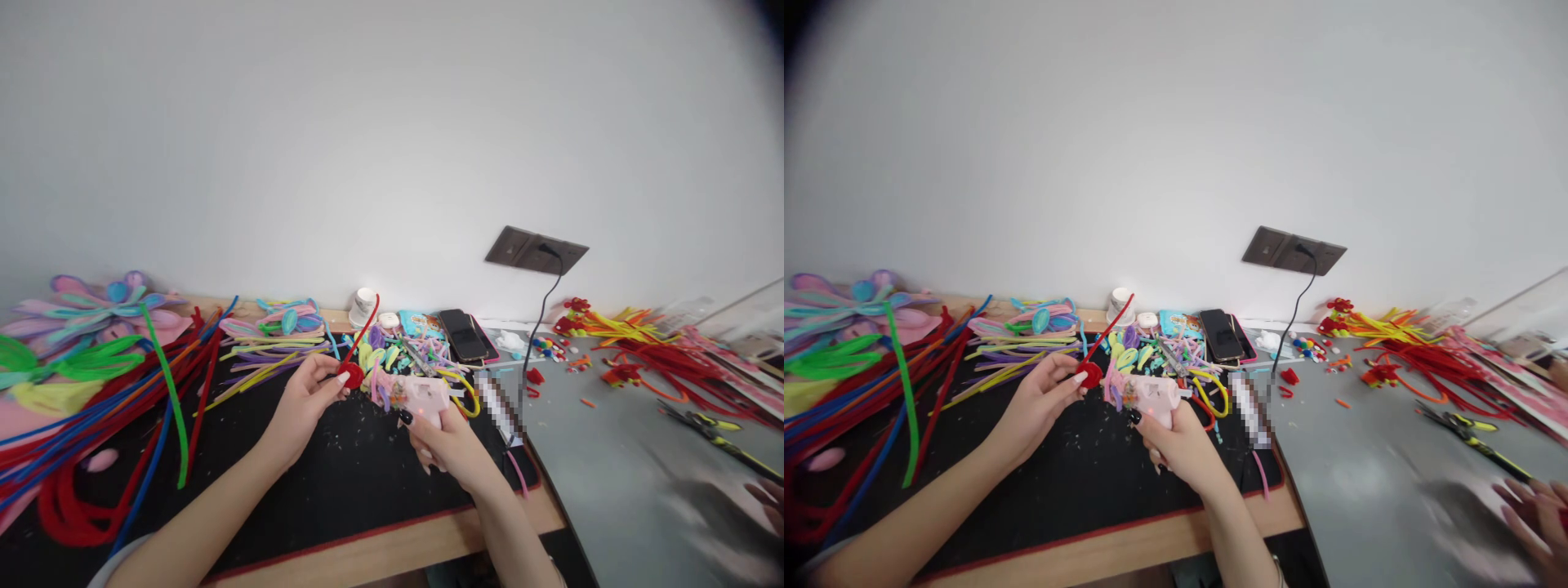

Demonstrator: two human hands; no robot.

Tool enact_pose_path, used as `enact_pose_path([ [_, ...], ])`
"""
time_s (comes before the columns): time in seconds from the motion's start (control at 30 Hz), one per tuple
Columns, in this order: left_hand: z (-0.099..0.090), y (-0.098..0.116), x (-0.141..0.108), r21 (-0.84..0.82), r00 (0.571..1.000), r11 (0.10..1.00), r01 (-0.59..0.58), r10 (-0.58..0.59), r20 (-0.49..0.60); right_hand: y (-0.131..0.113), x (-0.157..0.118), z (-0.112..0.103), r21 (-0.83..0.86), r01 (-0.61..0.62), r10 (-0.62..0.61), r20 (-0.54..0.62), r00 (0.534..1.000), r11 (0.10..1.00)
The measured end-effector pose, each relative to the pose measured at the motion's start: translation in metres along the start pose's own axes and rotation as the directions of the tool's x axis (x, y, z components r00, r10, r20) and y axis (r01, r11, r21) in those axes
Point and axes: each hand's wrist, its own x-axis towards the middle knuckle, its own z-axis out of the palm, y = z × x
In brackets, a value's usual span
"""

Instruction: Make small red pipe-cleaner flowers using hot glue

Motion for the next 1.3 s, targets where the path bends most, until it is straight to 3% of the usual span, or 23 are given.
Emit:
enact_pose_path([
  [0.67,0.0038,0.0052,-0.0012,-0.026,1.000,1.000,0.008,-0.009,-0.029,0.0044,0.0007,-0.0018,-0.002,-0.007,0.007,0.019,1.000,1.000],
  [1.3,-0.0005,0.0006,-0.0004,-0.001,0.999,1.000,0.017,-0.017,0.031,-0.0007,-0.0008,-0.0042,-0.036,0.023,-0.024,-0.038,0.999,0.999],
])
